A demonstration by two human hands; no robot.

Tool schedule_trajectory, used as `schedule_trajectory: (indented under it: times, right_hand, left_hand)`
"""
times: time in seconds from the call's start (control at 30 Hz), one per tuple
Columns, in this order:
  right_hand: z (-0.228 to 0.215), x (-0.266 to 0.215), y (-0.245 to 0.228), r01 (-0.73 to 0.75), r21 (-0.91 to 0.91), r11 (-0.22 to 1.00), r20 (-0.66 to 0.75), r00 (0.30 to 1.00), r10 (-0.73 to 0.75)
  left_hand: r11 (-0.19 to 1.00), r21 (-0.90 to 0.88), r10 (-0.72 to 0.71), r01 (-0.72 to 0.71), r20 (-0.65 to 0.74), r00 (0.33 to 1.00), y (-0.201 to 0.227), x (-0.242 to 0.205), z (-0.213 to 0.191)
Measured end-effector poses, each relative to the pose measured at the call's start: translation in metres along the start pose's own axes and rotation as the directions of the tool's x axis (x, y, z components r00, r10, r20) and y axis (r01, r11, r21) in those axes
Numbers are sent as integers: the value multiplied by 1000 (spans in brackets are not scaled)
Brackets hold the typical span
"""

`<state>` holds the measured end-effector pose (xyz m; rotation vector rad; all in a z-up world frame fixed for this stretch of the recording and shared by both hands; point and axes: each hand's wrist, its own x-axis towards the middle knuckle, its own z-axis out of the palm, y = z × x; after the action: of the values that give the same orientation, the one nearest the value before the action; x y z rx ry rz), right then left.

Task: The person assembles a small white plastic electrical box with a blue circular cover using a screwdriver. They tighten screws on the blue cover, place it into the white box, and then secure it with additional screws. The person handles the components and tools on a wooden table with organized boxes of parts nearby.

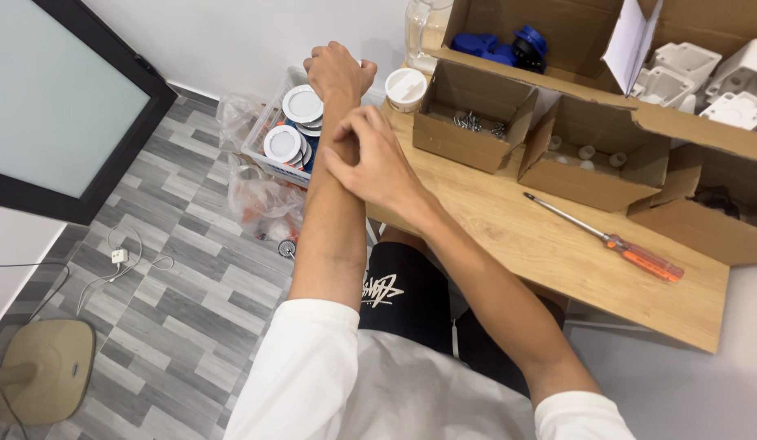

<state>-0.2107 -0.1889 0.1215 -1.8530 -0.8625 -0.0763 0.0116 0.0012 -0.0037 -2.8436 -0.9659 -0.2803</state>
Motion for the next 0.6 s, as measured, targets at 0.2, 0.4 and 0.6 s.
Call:
schedule_trajectory:
  times: [0.2,0.4,0.6]
  right_hand:
    - [-12,-8,-20,-9,59,998,48,999,6]
    - [2,-9,2,72,43,996,3,997,-72]
    - [-21,-38,-35,-36,352,935,108,994,-2]
  left_hand:
    - [998,-27,-51,51,-10,999,-9,-4,6]
    - [992,-121,-33,41,69,997,-6,-21,-25]
    - [988,-124,95,-87,59,994,-8,-19,-28]
